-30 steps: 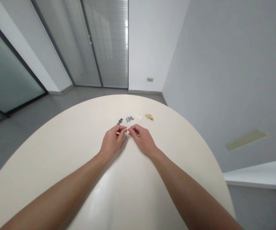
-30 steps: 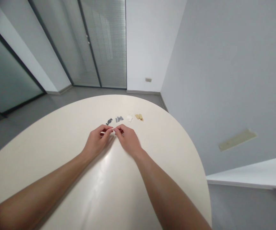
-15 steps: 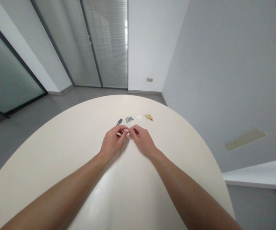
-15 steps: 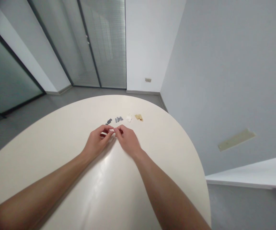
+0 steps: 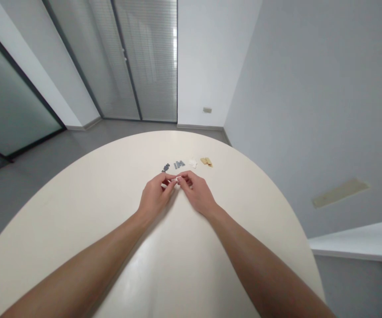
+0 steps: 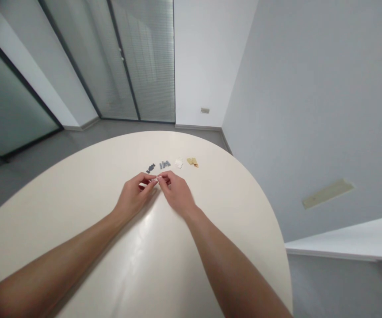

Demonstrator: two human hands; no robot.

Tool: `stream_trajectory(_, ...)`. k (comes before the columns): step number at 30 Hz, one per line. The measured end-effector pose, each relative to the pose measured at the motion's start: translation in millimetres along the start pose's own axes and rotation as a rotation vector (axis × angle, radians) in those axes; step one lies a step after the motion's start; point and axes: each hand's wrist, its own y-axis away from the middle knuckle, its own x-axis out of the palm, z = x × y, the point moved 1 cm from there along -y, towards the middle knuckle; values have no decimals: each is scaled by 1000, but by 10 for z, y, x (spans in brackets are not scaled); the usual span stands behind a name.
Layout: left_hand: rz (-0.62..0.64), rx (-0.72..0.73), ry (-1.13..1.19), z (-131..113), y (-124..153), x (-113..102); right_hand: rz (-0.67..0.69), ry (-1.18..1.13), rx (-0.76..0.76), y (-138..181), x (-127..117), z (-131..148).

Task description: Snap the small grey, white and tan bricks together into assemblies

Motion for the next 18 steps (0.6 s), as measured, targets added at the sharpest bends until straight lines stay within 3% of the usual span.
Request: stream_trajectory(18, 2, 9, 5, 3, 2, -2, 1, 20, -8, -6, 1, 6)
